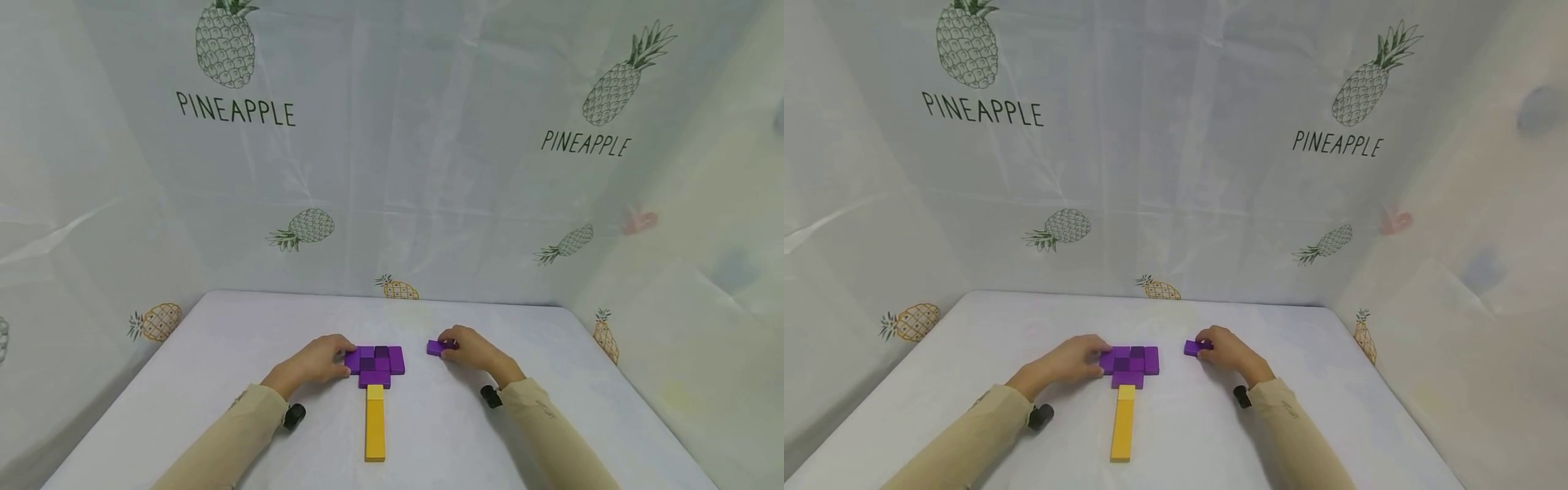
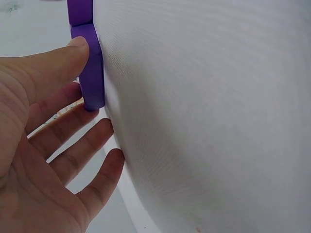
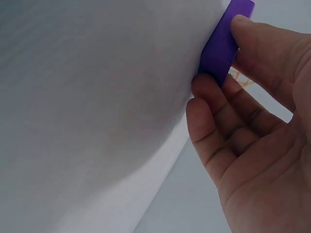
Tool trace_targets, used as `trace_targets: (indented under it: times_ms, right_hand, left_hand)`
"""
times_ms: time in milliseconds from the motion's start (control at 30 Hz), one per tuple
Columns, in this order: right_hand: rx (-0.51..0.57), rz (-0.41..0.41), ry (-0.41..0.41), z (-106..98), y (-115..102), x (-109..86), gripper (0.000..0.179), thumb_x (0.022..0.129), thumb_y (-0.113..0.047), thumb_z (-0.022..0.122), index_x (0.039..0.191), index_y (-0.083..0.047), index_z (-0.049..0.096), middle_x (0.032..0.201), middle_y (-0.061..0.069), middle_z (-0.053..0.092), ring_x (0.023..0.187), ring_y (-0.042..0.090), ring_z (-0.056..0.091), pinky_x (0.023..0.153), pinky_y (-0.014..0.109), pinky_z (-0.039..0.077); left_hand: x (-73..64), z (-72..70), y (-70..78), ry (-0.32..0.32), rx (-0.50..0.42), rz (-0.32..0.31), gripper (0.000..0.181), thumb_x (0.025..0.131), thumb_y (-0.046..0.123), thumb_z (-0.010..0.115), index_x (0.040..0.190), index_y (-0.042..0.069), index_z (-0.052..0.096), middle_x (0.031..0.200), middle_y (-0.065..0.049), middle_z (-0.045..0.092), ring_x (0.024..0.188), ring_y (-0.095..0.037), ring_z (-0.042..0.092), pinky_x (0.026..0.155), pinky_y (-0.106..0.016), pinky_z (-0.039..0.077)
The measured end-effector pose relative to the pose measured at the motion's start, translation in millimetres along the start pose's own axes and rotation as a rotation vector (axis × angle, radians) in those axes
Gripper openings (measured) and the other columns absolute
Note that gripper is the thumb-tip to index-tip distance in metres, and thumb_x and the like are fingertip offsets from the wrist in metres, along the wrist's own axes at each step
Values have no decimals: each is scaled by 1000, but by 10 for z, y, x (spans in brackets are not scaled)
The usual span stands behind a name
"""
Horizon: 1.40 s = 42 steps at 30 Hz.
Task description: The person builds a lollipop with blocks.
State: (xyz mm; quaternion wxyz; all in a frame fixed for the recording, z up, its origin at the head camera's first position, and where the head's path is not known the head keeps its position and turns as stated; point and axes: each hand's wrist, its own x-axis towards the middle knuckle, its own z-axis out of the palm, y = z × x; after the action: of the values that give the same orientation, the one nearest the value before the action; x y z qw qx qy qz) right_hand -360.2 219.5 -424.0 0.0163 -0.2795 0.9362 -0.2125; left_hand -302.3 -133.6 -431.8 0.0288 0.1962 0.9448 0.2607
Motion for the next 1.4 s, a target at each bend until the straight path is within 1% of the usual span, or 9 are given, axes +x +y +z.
trace_targets:
  times_ms: [133,367,500,667,833,1033,1267,1400]
  right_hand:
    - [15,22,-19,48,-84,164,27,88,-9,72,114,-3,68,99,3,65,91,19,58,85,41,50]
    - [7,13,-48,138,-192,440,28,88,-10,72,115,-4,69,98,2,65,90,17,58,83,38,51]
    - [22,29,-66,173,-268,586,28,88,-12,73,115,-7,69,100,1,65,91,16,58,85,37,51]
    - [47,18,-82,198,-395,728,26,88,-10,72,114,-6,69,102,3,66,93,18,58,87,38,51]
    - [70,1,-116,223,-541,842,23,91,-8,68,113,-4,69,104,6,67,91,18,58,85,38,52]
    - [78,-23,-145,294,-671,947,22,93,-8,65,115,-5,69,102,5,67,90,17,59,83,36,53]
    - [88,-25,-176,366,-781,1000,22,94,-11,65,115,-9,70,102,3,68,95,17,60,86,35,53]
    - [74,-46,-179,408,-807,1019,21,94,-12,65,114,-11,70,103,2,68,95,15,61,86,33,52]
  left_hand:
    - [-6,-9,-1,0,8,1,43,84,17,78,124,8,65,121,-7,62,112,-26,56,103,-46,43]
    - [-14,-20,-2,-3,7,20,43,84,17,77,123,6,65,121,-8,62,113,-28,56,103,-47,43]
    - [-10,-13,-7,-5,17,26,43,85,17,77,124,7,64,122,-8,62,114,-28,56,103,-46,42]
    - [-8,-25,4,-7,12,21,43,85,18,77,124,7,64,123,-8,61,115,-28,55,104,-46,42]
    - [1,-21,1,-9,14,19,43,84,18,77,124,7,64,123,-9,61,115,-28,55,104,-47,42]
    - [23,10,-36,-9,20,19,43,84,18,77,124,7,64,123,-9,61,115,-28,55,104,-47,42]
    - [34,17,-56,-10,21,19,43,85,20,77,125,9,64,124,-8,61,115,-27,55,104,-46,42]
    - [41,14,-68,-5,26,25,43,85,20,77,125,9,64,123,-8,62,114,-26,56,103,-45,43]
